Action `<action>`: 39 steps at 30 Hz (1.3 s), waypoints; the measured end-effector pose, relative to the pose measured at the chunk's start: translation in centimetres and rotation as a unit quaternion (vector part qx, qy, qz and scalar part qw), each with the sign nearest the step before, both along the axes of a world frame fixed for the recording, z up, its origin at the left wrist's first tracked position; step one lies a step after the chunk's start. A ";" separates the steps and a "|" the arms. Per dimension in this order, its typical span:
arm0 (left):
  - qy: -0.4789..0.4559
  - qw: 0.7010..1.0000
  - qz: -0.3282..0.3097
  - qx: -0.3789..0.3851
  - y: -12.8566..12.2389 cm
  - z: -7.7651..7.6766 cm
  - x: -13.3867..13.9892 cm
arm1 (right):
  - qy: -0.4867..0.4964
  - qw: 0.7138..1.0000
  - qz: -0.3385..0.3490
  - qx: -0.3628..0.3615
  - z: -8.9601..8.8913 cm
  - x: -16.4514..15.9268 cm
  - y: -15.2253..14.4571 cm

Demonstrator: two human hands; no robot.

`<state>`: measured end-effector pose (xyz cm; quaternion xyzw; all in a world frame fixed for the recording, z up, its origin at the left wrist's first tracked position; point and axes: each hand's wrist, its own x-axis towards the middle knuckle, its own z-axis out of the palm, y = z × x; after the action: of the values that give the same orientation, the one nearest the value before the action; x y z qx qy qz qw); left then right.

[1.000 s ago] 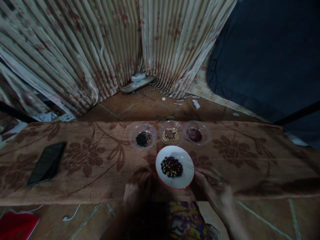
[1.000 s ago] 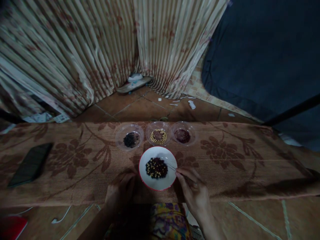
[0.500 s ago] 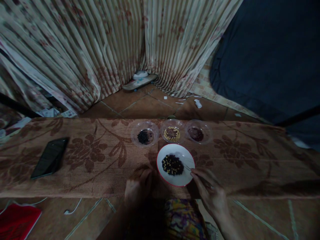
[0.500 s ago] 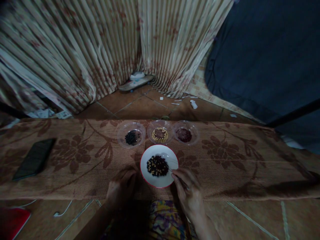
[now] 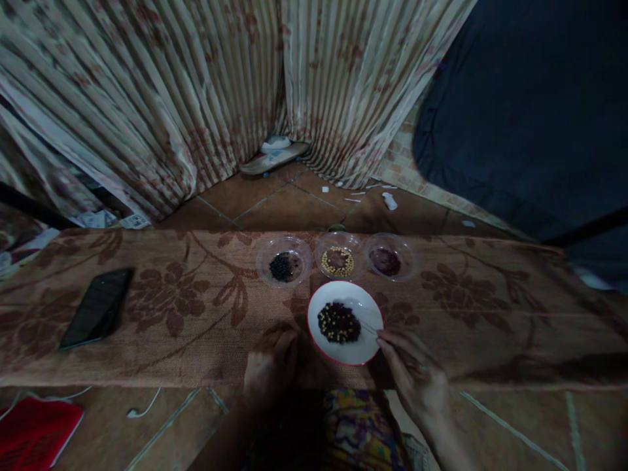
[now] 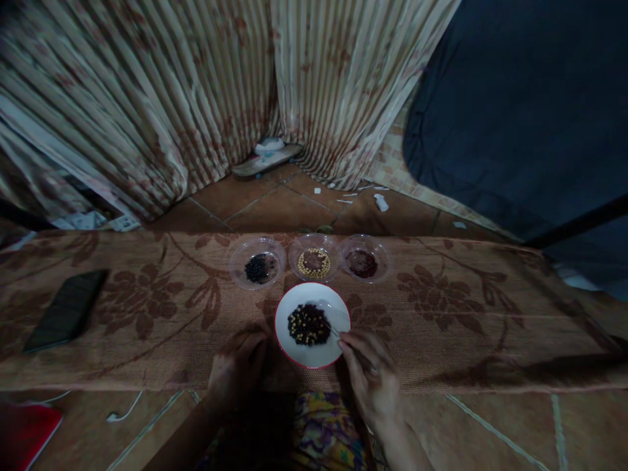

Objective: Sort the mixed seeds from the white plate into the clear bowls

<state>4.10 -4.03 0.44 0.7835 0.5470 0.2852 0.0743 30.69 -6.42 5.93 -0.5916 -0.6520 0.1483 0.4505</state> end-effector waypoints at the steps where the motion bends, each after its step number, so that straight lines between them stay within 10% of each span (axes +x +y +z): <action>1: 0.000 1.000 0.001 0.000 0.0 -0.1 0.0 | 0.005 1.000 -0.016 -0.011 -0.2 0.3 0.2; 39: -0.006 1.000 -0.006 -0.005 0.1 0.1 0.0 | 0.016 0.998 -0.042 -0.031 -2.6 0.7 0.9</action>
<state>4.11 -3.98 0.57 0.7848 0.5431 0.2865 0.0835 31.40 -5.49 3.33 -0.6298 -0.6139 0.1589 0.4486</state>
